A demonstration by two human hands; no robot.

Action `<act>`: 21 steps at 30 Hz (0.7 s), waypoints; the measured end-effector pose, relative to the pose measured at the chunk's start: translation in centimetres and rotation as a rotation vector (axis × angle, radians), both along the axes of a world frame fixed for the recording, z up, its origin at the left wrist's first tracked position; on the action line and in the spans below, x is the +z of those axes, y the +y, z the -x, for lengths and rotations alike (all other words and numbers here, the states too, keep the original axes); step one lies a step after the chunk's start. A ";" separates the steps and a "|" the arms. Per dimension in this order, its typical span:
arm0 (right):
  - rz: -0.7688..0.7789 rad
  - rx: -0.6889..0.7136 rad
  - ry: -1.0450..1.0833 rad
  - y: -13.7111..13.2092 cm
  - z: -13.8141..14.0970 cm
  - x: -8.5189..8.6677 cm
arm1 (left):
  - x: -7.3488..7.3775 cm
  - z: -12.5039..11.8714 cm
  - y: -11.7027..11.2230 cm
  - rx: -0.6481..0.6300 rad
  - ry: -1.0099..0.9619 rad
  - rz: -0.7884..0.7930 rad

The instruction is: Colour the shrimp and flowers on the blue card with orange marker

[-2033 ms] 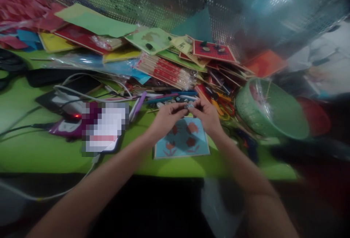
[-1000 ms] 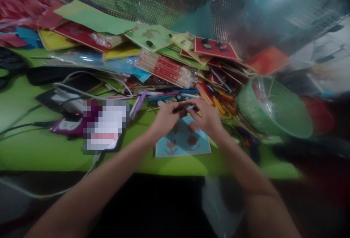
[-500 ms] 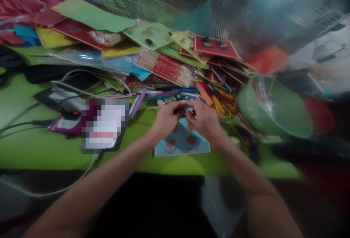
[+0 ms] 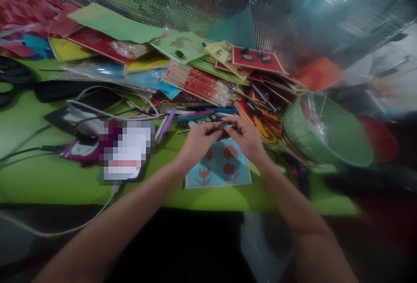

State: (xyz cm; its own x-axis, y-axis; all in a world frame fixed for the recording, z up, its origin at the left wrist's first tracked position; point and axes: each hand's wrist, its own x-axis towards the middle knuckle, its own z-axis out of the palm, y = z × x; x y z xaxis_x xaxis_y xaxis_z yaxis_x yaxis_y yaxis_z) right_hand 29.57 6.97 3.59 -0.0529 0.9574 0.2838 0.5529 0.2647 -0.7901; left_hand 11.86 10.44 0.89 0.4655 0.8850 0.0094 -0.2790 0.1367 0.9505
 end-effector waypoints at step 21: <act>-0.009 -0.121 -0.822 -0.7 0.7 1.0 | 1.0 0.5 -0.6 0.174 0.372 -0.366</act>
